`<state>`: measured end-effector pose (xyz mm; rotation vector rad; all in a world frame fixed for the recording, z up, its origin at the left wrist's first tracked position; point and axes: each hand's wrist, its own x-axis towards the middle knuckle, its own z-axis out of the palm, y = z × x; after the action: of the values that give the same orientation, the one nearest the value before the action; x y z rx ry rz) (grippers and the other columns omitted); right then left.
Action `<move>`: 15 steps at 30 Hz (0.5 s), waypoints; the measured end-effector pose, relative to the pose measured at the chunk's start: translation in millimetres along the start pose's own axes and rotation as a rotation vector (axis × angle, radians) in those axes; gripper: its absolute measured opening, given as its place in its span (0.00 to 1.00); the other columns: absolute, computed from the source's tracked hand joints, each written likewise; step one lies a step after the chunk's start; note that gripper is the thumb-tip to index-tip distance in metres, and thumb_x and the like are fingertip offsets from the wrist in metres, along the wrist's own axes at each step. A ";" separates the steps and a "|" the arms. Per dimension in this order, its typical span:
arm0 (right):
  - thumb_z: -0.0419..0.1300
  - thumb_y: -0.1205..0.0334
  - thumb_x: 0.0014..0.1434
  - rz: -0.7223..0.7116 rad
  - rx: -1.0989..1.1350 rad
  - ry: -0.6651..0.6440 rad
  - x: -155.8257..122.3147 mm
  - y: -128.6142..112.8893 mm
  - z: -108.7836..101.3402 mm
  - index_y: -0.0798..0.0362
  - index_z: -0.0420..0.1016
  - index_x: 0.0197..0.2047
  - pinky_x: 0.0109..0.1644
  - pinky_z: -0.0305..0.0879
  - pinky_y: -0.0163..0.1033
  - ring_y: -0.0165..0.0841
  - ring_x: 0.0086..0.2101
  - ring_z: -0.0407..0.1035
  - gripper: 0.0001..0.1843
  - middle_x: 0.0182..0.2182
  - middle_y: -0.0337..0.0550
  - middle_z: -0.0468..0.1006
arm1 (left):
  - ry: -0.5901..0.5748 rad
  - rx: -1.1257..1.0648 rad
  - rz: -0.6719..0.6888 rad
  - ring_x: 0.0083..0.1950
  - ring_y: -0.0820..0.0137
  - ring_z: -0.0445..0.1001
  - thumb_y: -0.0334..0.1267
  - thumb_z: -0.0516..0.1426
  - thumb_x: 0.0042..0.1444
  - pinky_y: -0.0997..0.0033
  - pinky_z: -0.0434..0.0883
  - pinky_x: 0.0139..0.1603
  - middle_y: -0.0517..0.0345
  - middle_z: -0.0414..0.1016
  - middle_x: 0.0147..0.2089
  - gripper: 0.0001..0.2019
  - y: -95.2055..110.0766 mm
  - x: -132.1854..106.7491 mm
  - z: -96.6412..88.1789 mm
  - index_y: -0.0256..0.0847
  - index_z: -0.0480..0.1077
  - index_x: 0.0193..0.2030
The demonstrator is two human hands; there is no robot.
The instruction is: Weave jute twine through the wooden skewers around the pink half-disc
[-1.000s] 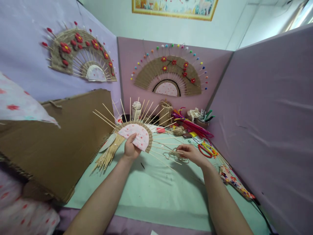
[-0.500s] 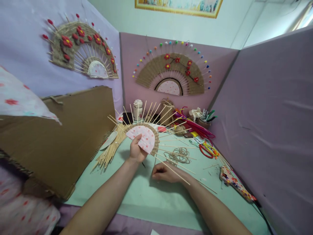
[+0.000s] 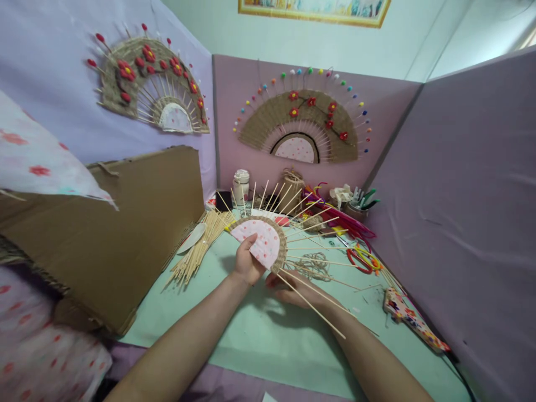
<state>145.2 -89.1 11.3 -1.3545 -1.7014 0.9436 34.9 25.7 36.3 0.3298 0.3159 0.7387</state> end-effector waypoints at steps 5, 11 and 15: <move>0.60 0.58 0.50 -0.028 0.171 0.154 2.1 -9.2 -2.8 0.52 0.71 0.40 0.43 0.64 0.39 0.35 0.38 0.67 0.14 0.36 0.44 0.73 | -0.013 0.023 -0.016 0.44 0.60 0.76 0.37 0.53 0.52 0.60 0.68 0.52 0.45 0.79 0.37 0.16 -2.1 0.9 -2.3 0.29 0.70 0.44; 0.63 0.55 0.49 0.066 0.400 0.270 4.1 -14.7 3.0 0.53 0.71 0.38 0.38 0.65 0.37 0.31 0.31 0.68 0.14 0.29 0.41 0.73 | -0.003 0.014 0.001 0.43 0.60 0.76 0.36 0.53 0.52 0.59 0.68 0.52 0.47 0.79 0.38 0.16 -2.4 0.9 -0.5 0.30 0.70 0.45; 0.61 0.52 0.51 0.096 0.439 0.256 -0.7 -1.9 0.1 0.54 0.71 0.42 0.34 0.63 0.35 0.30 0.30 0.67 0.18 0.30 0.42 0.73 | 0.002 0.022 0.006 0.45 0.60 0.75 0.36 0.52 0.52 0.58 0.66 0.54 0.46 0.79 0.39 0.17 -3.1 0.9 -0.1 0.29 0.69 0.47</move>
<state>144.4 -90.2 12.9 -1.2064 -1.1622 1.0718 37.4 24.2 34.8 0.3509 0.3247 0.7423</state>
